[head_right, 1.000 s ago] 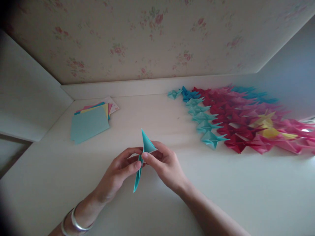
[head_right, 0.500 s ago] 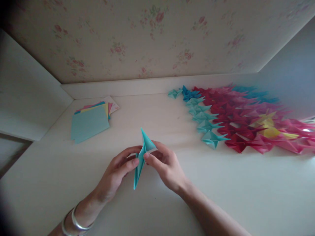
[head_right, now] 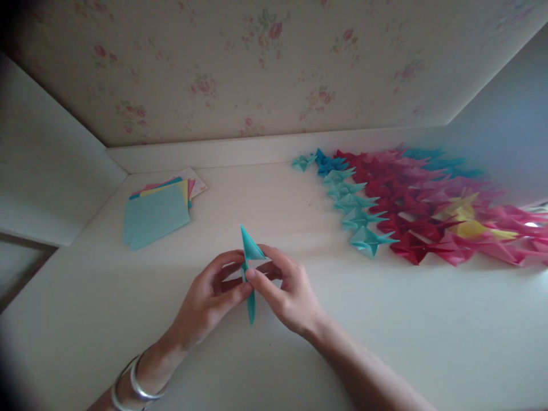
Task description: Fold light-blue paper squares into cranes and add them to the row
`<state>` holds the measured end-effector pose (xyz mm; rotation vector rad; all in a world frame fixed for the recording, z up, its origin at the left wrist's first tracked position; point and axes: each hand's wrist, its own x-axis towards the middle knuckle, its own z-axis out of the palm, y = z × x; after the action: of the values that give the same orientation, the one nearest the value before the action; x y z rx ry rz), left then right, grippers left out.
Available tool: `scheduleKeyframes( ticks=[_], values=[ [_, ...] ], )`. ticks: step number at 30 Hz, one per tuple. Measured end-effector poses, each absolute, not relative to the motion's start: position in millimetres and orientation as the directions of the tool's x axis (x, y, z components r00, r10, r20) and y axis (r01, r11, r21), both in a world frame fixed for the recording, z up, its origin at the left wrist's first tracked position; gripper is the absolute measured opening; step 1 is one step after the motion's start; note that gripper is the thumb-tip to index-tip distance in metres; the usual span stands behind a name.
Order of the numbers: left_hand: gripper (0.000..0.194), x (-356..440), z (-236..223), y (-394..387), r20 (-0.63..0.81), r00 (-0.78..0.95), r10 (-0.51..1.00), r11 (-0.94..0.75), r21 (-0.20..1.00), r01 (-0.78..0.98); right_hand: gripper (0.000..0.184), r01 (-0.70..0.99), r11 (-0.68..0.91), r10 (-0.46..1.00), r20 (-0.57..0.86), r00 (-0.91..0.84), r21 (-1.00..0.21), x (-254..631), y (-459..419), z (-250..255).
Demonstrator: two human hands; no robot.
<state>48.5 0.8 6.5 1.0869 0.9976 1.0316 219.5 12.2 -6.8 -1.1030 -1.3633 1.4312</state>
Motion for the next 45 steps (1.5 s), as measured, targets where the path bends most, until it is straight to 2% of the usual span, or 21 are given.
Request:
scheduleKeyframes(
  ticks=[7, 12, 23, 27, 30, 32, 34, 37, 42, 45],
  values=[
    [0.030, 48.3, 9.6, -0.4, -0.085, 0.274, 0.958, 0.135, 0.976, -0.169, 0.048, -0.095, -0.118, 0.961, -0.090, -0.263, -0.988, 220.0, 16.0, -6.9],
    [0.029, 48.2, 13.4, -1.7, -0.072, 0.315, 0.946, 0.136, 0.973, -0.187, 0.047, -0.179, -0.160, 0.943, -0.096, -0.319, -0.971, 219.2, 17.9, -4.5],
    [0.033, 44.4, 13.4, 0.2, -0.143, 0.380, 0.914, 0.258, 0.928, -0.271, 0.042, -0.176, -0.160, 0.937, -0.093, -0.336, -0.971, 219.1, 16.8, 0.4],
    [0.028, 44.0, 12.2, 1.0, -0.149, 0.349, 0.925, 0.251, 0.929, -0.270, 0.038, -0.175, -0.140, 0.936, -0.073, -0.344, -0.974, 221.1, 15.8, 0.6],
    [0.026, 44.0, 9.0, -0.1, -0.127, 0.308, 0.943, 0.203, 0.951, -0.232, 0.033, -0.111, -0.041, 0.961, -0.009, -0.277, -0.993, 224.4, 13.6, -4.9],
    [0.030, 44.6, 5.5, -1.8, -0.092, 0.273, 0.958, 0.136, 0.980, -0.145, 0.032, -0.010, 0.072, 0.980, 0.072, -0.184, -0.997, 225.5, 11.9, -10.2],
    [0.034, 46.1, 1.9, -3.5, -0.034, 0.226, 0.974, 0.036, 0.999, -0.008, 0.038, 0.108, 0.177, 0.980, 0.166, -0.110, -0.978, 224.9, 10.8, -14.0],
    [0.039, 49.0, -1.9, -4.4, 0.039, 0.199, 0.979, -0.066, 0.989, 0.130, 0.046, 0.207, 0.258, 0.964, 0.238, -0.117, -0.944, 221.2, 10.8, -14.1],
    [0.047, 49.2, -5.0, -1.6, 0.038, 0.173, 0.984, -0.041, 0.999, 0.012, 0.039, 0.218, 0.132, 0.989, 0.113, -0.096, -0.967, 216.6, 13.4, -9.1],
    [0.041, 46.1, -6.8, 0.8, 0.024, 0.141, 0.990, -0.015, 0.998, -0.063, 0.037, 0.215, 0.071, 0.996, 0.057, -0.070, -0.974, 215.6, 14.2, -9.2]
  ],
)
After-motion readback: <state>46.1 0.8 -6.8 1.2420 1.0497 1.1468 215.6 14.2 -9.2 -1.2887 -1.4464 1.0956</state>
